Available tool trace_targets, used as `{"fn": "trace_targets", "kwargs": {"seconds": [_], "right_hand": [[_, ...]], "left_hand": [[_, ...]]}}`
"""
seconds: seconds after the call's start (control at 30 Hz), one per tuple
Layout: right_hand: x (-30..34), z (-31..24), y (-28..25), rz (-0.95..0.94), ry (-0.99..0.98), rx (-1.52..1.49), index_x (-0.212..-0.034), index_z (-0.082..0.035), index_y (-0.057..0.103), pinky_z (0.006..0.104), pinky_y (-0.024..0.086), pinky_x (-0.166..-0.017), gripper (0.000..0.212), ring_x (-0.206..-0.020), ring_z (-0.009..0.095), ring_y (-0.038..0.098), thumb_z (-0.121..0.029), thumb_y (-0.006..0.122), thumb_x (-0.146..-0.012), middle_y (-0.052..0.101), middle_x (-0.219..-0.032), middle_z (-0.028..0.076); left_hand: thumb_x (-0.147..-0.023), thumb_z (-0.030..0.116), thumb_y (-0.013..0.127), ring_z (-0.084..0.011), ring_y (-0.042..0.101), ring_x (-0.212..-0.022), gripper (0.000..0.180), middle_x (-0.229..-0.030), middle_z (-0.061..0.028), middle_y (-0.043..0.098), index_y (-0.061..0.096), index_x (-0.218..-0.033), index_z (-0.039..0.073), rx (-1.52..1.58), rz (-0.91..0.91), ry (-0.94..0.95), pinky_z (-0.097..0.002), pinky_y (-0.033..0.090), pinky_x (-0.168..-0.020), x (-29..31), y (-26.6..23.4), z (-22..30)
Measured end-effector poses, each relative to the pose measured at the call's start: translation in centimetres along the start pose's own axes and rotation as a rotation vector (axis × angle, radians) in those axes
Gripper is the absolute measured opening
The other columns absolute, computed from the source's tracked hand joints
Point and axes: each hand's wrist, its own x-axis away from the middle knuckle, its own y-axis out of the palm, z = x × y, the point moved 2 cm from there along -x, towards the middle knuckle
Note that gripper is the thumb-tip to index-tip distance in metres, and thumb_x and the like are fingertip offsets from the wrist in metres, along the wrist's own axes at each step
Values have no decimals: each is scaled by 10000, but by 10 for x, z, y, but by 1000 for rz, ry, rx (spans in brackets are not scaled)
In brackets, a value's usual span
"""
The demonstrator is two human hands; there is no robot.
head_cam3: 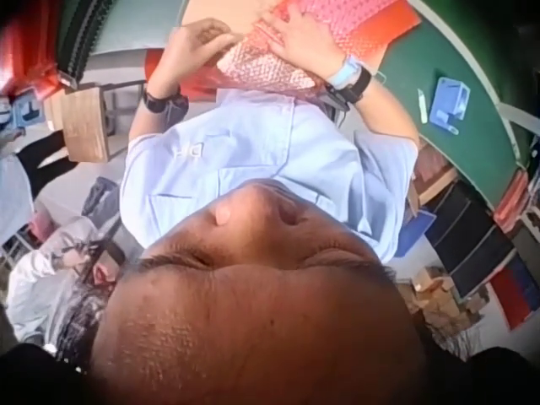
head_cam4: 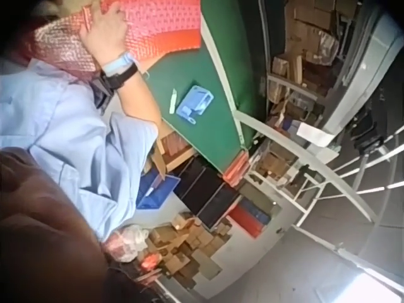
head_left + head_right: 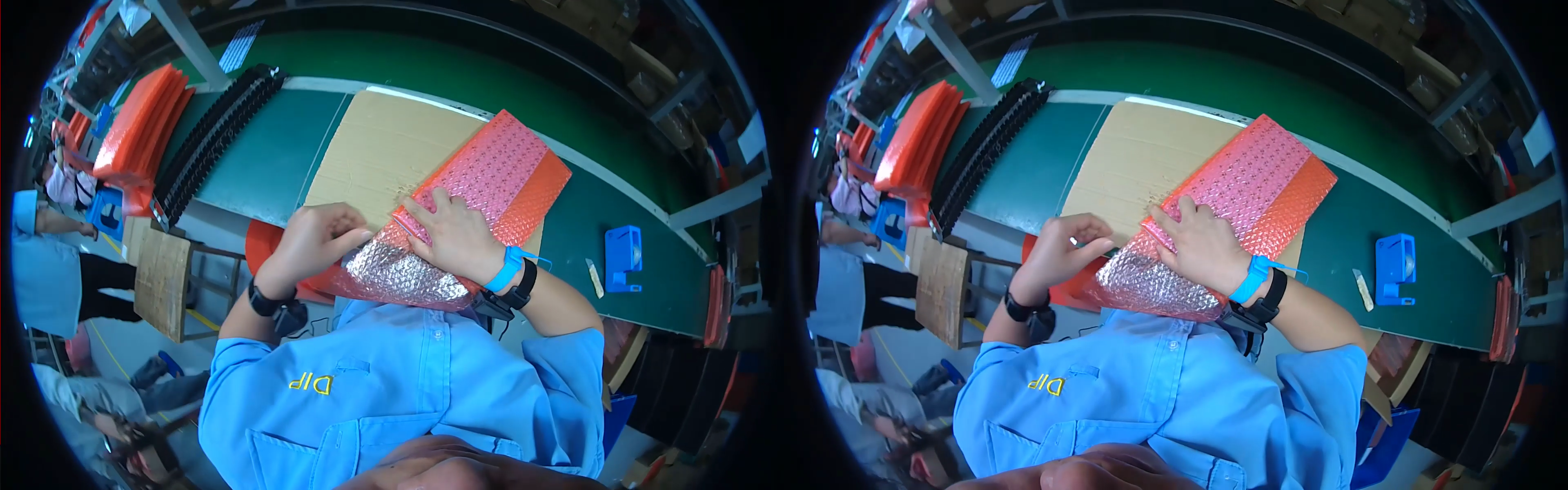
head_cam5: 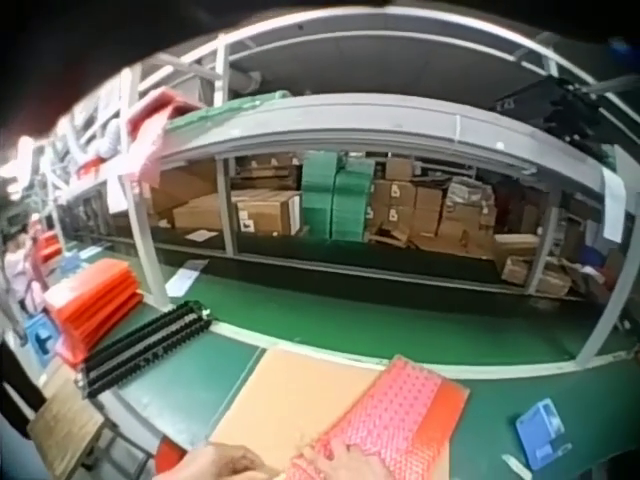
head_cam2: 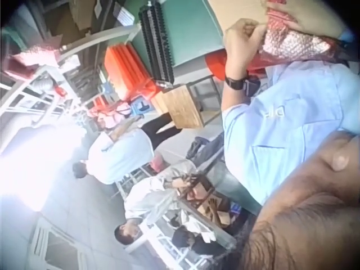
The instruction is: The person picks up a circuit board and wraps it in a bubble wrap sleeve, folding the edges over and securing them with tape. After setting the wrapped board aside, they pull a new sheet of bubble wrap from a roll and repeat the process.
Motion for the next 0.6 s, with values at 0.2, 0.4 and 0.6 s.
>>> {"fn": "trace_targets", "kwargs": {"seconds": [0.2,0.4,0.6], "right_hand": [[-12,40,-13,41,-44,-308,-1345,-120,570,483,555,-742,571,-884,380,636,-430,670,-875,562,-1099,221],[-69,187,-10,475,453,-26,-1208,-37,652,468,517,-857,464,-931,419,646,-382,677,-900,671,-1003,237],[-97,247,-5,169,691,-447,-996,9,713,408,522,-829,425,-881,338,674,-405,703,-898,704,-971,214]], "left_hand": [[-710,257,877,-232,662,-707,377,-790,-104,668,715,-953,18,-231,89,158,-330,510,-600,-41,52,1],[-690,60,887,-71,527,-658,393,-745,17,564,682,-1016,-18,-83,125,129,-220,457,-594,-40,66,-19],[-692,13,874,-46,500,-665,404,-746,34,546,673,-1040,-30,-42,134,74,-185,428,-586,-42,68,-24]]}}
